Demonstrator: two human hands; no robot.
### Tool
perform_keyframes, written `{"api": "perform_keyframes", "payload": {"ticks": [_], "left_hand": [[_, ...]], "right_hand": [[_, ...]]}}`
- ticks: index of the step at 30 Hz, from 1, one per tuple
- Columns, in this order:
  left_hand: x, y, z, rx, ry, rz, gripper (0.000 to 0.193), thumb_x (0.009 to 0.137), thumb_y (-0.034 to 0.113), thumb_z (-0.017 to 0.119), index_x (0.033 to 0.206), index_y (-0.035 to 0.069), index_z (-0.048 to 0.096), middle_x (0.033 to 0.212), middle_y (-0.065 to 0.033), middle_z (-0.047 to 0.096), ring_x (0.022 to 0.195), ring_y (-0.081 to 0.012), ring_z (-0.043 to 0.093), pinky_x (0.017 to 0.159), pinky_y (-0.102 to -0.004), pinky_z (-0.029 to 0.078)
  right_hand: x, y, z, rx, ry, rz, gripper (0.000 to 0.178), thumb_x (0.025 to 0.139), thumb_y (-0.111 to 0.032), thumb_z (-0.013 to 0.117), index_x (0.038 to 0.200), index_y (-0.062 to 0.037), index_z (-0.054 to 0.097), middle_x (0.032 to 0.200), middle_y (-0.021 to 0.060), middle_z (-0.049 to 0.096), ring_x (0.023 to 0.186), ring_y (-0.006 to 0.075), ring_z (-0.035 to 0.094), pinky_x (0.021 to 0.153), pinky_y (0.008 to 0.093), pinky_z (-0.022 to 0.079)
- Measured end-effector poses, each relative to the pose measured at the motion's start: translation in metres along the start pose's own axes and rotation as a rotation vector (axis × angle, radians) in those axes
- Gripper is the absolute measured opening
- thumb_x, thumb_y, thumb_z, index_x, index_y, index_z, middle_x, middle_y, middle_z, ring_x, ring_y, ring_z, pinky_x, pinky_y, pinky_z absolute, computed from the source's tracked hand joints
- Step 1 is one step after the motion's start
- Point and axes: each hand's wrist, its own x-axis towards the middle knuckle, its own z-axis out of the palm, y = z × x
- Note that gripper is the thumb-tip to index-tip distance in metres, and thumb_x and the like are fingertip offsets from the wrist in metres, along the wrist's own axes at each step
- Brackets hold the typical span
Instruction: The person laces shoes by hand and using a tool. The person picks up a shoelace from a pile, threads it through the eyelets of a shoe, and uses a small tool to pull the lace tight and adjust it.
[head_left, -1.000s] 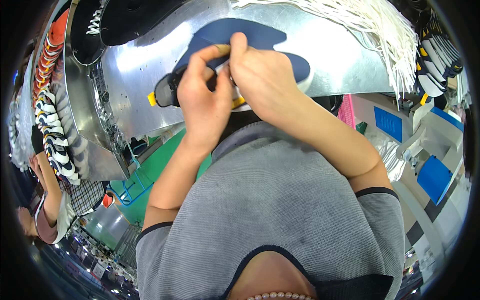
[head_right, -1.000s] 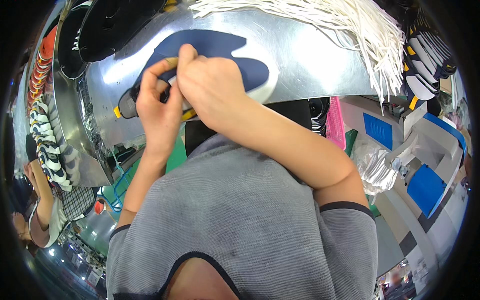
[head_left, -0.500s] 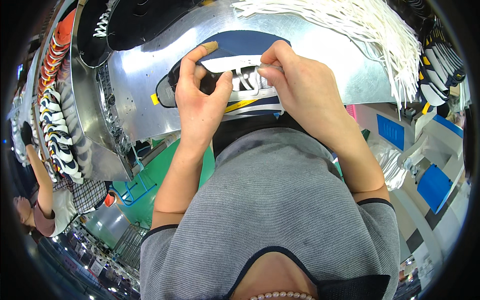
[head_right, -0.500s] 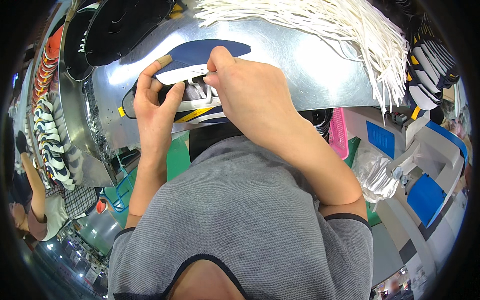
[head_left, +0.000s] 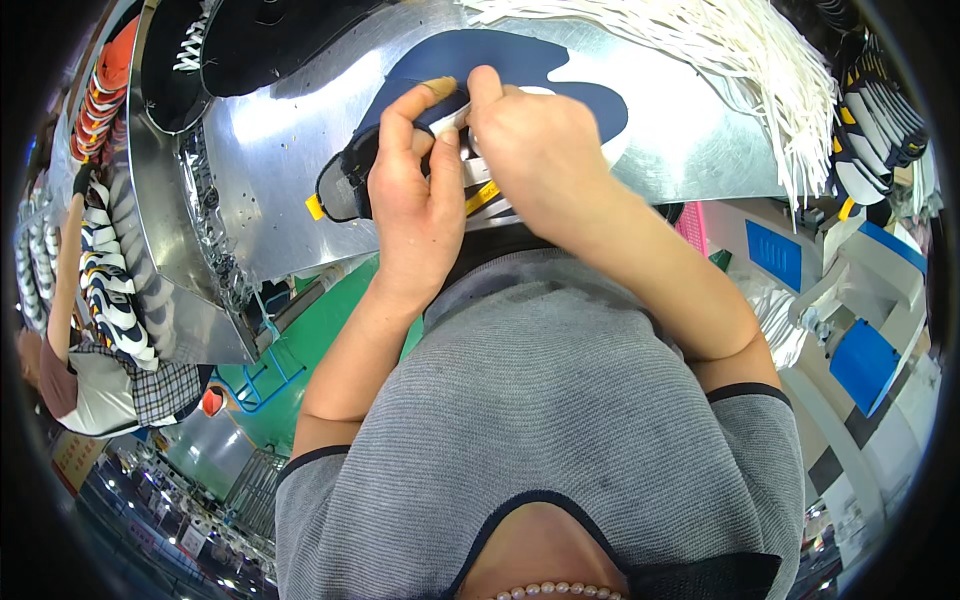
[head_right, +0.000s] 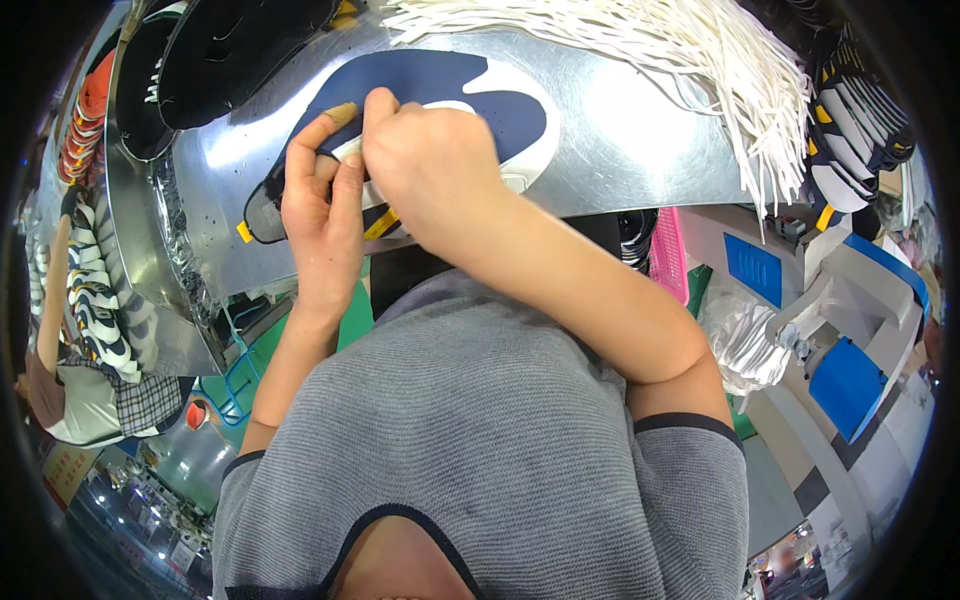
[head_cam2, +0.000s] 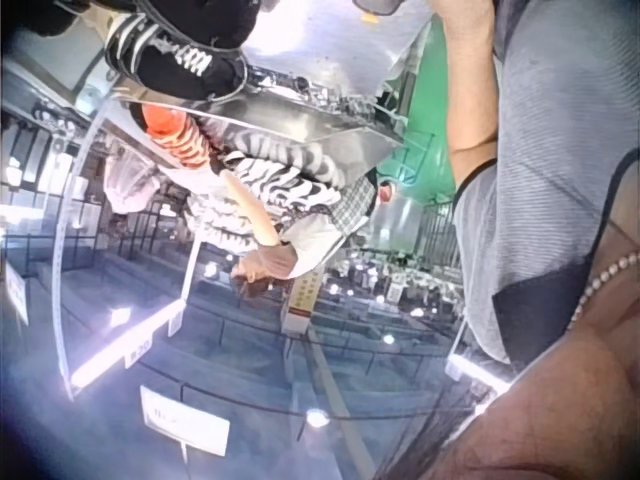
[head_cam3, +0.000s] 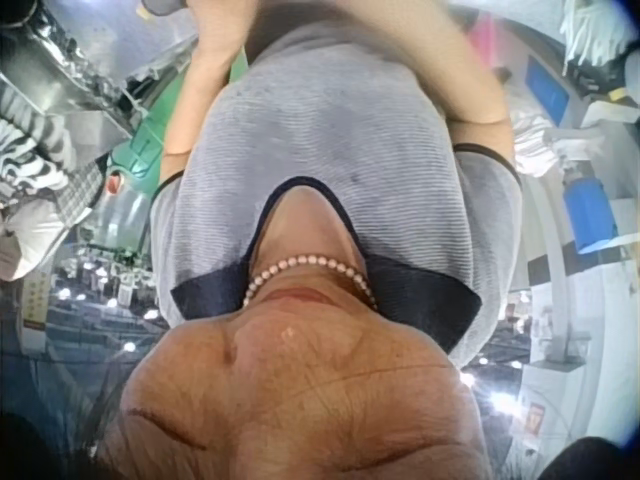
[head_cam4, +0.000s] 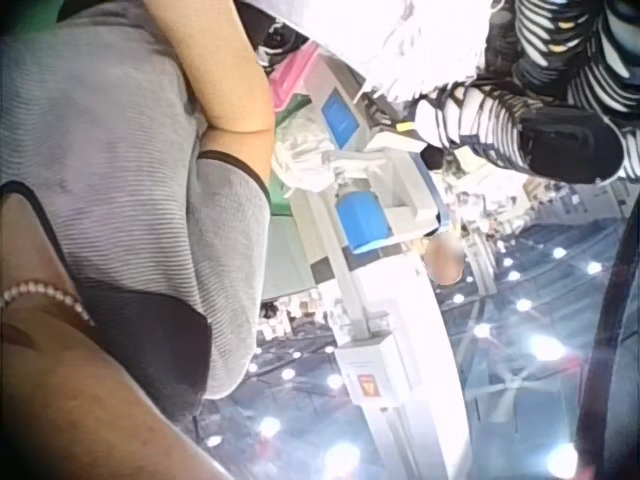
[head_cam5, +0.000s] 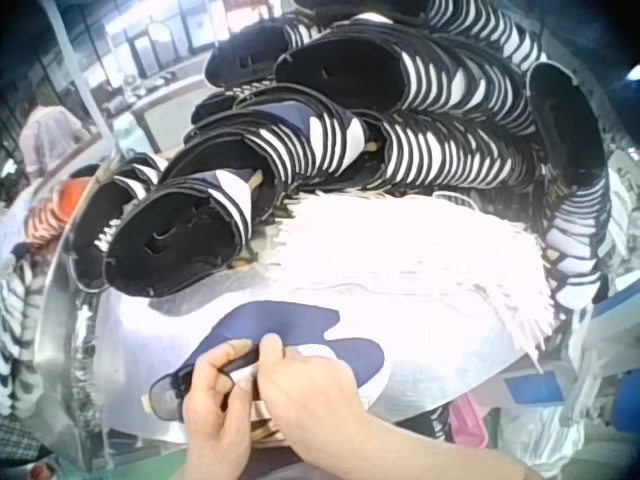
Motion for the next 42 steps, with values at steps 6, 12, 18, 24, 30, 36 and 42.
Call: {"api": "perform_keyframes", "payload": {"ticks": [6, 12, 18, 24, 30, 36, 42], "left_hand": [[0.009, 0.002, -0.002, -0.338, 0.012, -0.187, 0.043, 0.089, -0.003, 0.063, 0.129, 0.000, 0.048, 0.087, -0.0056, 0.066, 0.077, -0.0076, 0.060, 0.070, -0.0220, 0.048], [0.023, 0.010, 0.009, -0.366, -0.020, -0.256, 0.047, 0.083, -0.006, 0.065, 0.126, 0.002, 0.049, 0.092, -0.0110, 0.069, 0.081, -0.0124, 0.065, 0.072, -0.0240, 0.051], [0.013, 0.022, -0.026, -0.210, -0.150, -0.209, 0.049, 0.090, 0.010, 0.065, 0.133, -0.002, 0.044, 0.107, -0.0155, 0.066, 0.104, -0.0223, 0.063, 0.094, -0.0337, 0.047], [0.000, 0.031, -0.009, 0.558, -0.264, 0.366, 0.034, 0.076, 0.008, 0.078, 0.105, 0.004, 0.062, 0.099, -0.0125, 0.065, 0.093, -0.0333, 0.062, 0.078, -0.0433, 0.048], [0.018, 0.017, 0.004, 0.324, -0.110, 0.278, 0.020, 0.078, 0.001, 0.077, 0.093, 0.000, 0.063, 0.086, -0.0107, 0.068, 0.077, -0.0208, 0.067, 0.071, -0.0309, 0.052], [0.027, 0.018, -0.004, 0.316, -0.014, 0.427, 0.018, 0.080, 0.000, 0.075, 0.092, -0.001, 0.063, 0.085, -0.0108, 0.067, 0.077, -0.0222, 0.065, 0.071, -0.0318, 0.050], [0.020, 0.047, -0.009, 0.201, -0.108, 0.520, 0.018, 0.078, 0.000, 0.074, 0.091, 0.002, 0.062, 0.083, -0.0102, 0.063, 0.072, -0.0282, 0.062, 0.065, -0.0370, 0.047]], "right_hand": [[-0.027, 0.023, -0.066, 0.103, -0.082, 0.280, 0.014, 0.094, -0.012, 0.062, 0.107, -0.0058, 0.062, 0.076, 0.0121, 0.065, 0.064, 0.0286, 0.062, 0.062, 0.0360, 0.049], [-0.037, 0.033, -0.033, 0.274, -0.017, 0.450, 0.016, 0.092, -0.020, 0.066, 0.101, -0.0076, 0.061, 0.076, 0.0108, 0.067, 0.068, 0.0302, 0.065, 0.062, 0.0382, 0.049], [-0.043, 0.053, -0.032, 0.475, 0.217, 0.459, 0.023, 0.089, -0.028, 0.073, 0.095, -0.0067, 0.066, 0.063, 0.0044, 0.063, 0.055, 0.0164, 0.063, 0.050, 0.0296, 0.045], [-0.063, 0.028, -0.031, 0.224, -0.055, 0.436, 0.021, 0.081, -0.024, 0.075, 0.090, -0.0092, 0.062, 0.063, 0.0074, 0.065, 0.060, 0.0289, 0.066, 0.053, 0.0391, 0.048], [-0.072, 0.017, -0.062, 0.241, -0.141, 0.241, 0.016, 0.077, -0.017, 0.071, 0.089, -0.0125, 0.062, 0.065, 0.0068, 0.065, 0.061, 0.0287, 0.066, 0.055, 0.0401, 0.049], [-0.080, 0.017, -0.070, 0.555, -0.150, 0.363, 0.013, 0.084, -0.019, 0.073, 0.092, -0.0093, 0.073, 0.073, 0.0073, 0.067, 0.059, 0.0180, 0.064, 0.057, 0.0315, 0.049], [-0.025, 0.030, -0.043, 0.847, 0.185, 0.474, 0.021, 0.086, -0.019, 0.077, 0.091, 0.0003, 0.070, 0.071, 0.0004, 0.064, 0.065, 0.0033, 0.053, 0.059, 0.0212, 0.043]]}}
